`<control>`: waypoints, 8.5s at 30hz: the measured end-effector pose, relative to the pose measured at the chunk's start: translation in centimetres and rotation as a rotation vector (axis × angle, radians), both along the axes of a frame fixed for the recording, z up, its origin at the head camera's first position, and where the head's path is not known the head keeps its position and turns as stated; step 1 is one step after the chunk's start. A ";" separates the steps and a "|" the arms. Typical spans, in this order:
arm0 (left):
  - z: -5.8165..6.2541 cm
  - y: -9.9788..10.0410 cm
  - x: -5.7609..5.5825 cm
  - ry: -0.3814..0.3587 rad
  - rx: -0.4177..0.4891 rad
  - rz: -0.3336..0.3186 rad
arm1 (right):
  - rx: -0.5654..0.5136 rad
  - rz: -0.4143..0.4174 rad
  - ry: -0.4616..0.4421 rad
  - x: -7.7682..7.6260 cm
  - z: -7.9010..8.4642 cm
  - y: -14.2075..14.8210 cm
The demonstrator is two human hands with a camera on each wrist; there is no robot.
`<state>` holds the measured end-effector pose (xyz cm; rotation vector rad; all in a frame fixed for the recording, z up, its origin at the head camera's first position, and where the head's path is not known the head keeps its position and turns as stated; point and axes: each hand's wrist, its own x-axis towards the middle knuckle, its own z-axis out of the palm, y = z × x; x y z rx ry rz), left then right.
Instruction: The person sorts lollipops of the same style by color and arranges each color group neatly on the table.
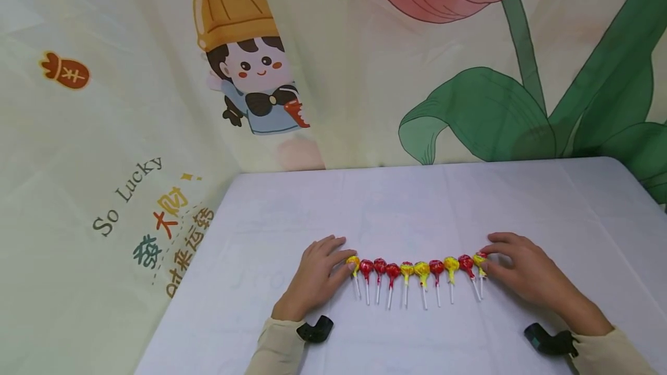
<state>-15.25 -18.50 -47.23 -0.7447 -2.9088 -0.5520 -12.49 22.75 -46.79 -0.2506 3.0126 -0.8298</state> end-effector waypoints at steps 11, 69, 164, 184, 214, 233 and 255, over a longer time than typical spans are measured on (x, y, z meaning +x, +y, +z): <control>-0.2 0.0 -0.1 -0.008 0.058 0.020 | -0.097 -0.020 -0.025 -0.1 0.5 0.9; -0.7 -0.3 -0.5 0.066 0.079 -0.049 | -0.541 -0.089 -0.107 -6.8 2.7 0.3; -0.7 -0.7 0.1 0.030 0.038 0.002 | -0.390 -0.075 -0.288 -16.6 1.1 -5.6; -0.6 -0.8 0.2 0.049 0.061 -0.018 | -0.341 -0.043 -0.226 -16.8 0.5 -6.0; -0.9 -1.5 -0.3 -0.194 0.427 0.107 | -0.456 -0.058 -0.242 -12.6 2.3 -2.7; -0.6 -1.0 -0.2 -0.255 0.495 0.182 | -0.514 -0.060 -0.263 -6.4 1.3 -1.8; -0.6 -0.6 -0.3 -0.277 0.533 0.157 | -0.455 -0.058 -0.234 -2.7 0.3 -1.7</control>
